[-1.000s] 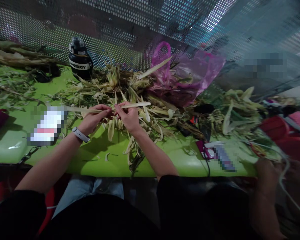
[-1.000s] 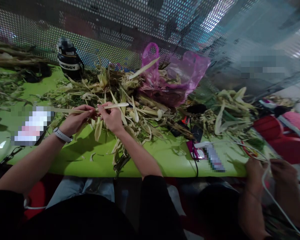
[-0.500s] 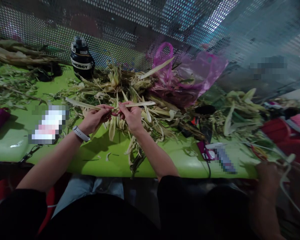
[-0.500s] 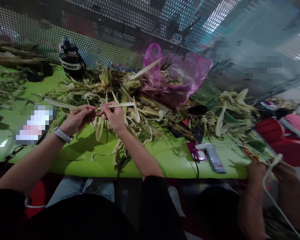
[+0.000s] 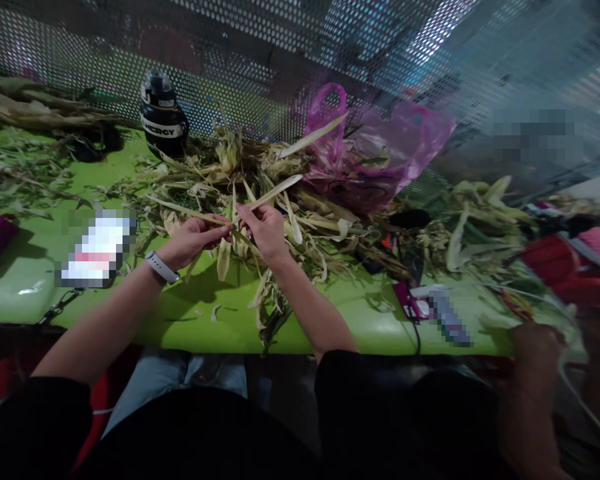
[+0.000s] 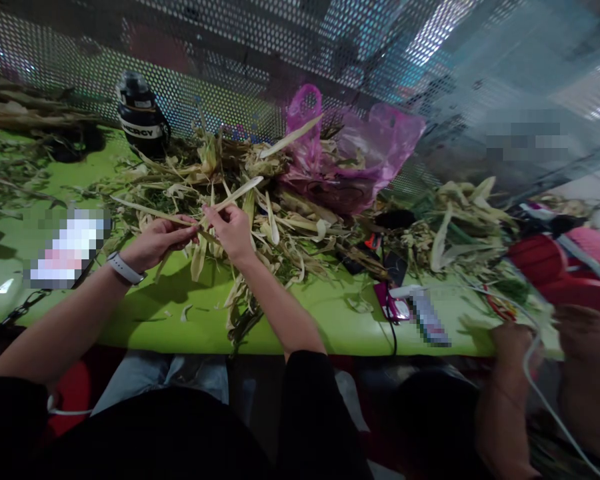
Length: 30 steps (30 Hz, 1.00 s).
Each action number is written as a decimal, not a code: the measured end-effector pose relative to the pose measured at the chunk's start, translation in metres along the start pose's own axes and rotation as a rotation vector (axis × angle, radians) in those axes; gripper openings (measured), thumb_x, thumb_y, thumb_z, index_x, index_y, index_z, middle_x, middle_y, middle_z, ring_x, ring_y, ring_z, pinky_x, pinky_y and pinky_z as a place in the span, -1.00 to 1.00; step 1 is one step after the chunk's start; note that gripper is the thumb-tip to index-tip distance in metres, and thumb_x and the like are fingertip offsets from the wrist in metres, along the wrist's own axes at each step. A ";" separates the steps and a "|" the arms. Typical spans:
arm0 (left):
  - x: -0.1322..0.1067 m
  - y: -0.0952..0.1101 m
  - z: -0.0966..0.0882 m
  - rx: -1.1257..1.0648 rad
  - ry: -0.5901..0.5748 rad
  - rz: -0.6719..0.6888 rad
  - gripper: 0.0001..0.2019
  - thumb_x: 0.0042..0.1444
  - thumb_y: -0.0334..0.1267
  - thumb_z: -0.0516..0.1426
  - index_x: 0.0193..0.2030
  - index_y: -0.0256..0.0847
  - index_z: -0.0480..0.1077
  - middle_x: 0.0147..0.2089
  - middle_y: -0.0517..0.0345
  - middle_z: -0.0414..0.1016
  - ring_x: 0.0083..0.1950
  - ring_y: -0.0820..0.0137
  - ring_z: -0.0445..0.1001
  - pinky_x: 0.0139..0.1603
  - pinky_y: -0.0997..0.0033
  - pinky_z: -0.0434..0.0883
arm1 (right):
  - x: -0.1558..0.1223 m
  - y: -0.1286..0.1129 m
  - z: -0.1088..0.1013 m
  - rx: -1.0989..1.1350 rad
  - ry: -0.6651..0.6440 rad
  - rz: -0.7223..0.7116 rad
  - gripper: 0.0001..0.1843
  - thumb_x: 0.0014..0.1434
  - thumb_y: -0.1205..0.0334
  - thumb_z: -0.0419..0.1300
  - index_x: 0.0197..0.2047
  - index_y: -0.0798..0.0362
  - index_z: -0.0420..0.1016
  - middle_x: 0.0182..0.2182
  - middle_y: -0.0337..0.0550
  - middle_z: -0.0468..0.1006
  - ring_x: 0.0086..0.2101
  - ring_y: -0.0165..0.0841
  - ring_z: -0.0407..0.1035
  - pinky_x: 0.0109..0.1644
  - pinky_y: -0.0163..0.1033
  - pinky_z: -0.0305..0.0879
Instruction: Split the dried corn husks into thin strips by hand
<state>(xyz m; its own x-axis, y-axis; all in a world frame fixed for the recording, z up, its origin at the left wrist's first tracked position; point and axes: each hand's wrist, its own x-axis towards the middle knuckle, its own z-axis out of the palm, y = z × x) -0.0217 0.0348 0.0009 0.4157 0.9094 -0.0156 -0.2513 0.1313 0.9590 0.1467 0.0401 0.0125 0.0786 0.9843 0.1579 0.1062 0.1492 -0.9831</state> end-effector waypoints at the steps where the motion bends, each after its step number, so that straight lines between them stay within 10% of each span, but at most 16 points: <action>1: 0.001 -0.001 0.000 -0.006 -0.003 -0.003 -0.68 -0.09 -0.13 0.41 -0.22 -0.26 0.57 -0.44 0.13 0.56 -0.51 0.57 0.33 -0.52 0.58 0.23 | 0.001 0.001 -0.001 0.010 -0.005 -0.001 -0.58 0.06 -0.14 0.32 -0.36 0.07 0.43 -0.58 -0.34 0.38 -0.60 -0.55 0.19 -0.52 -0.36 0.16; 16: 0.003 0.001 -0.001 -0.160 0.136 -0.053 -0.78 0.01 -0.21 0.36 -0.24 -0.31 0.60 -0.34 0.03 0.64 -0.45 0.55 0.49 -0.47 0.62 0.39 | 0.009 0.010 -0.007 -0.013 -0.107 -0.079 -0.57 0.14 -0.18 0.23 -0.38 0.06 0.46 -0.47 -0.26 0.44 -0.42 -0.45 0.32 -0.26 -0.29 0.31; 21: 0.006 0.005 -0.002 -0.309 0.275 -0.021 -0.89 0.16 -0.32 0.26 -0.21 -0.32 0.57 -0.23 0.03 0.66 -0.26 0.50 0.60 -0.30 0.62 0.49 | 0.005 0.004 -0.009 -0.219 0.064 -0.297 -0.61 0.22 -0.12 0.17 -0.39 0.04 0.40 -0.47 -0.28 0.39 -0.42 -0.46 0.27 -0.27 -0.29 0.24; 30: 0.005 0.004 -0.002 -0.267 0.343 0.026 -0.82 0.08 -0.26 0.32 -0.20 -0.28 0.56 -0.26 0.08 0.65 -0.37 0.55 0.52 -0.48 0.66 0.36 | 0.002 0.005 -0.008 -0.390 -0.028 -0.510 -0.73 0.25 0.00 0.18 -0.21 0.05 0.47 -0.20 -0.11 0.49 -0.17 -0.33 0.38 -0.05 -0.19 0.32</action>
<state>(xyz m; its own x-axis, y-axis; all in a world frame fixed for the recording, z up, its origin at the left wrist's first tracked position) -0.0225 0.0404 0.0045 0.1032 0.9863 -0.1286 -0.4939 0.1631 0.8541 0.1555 0.0425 0.0083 -0.1025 0.8016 0.5890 0.4769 0.5592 -0.6781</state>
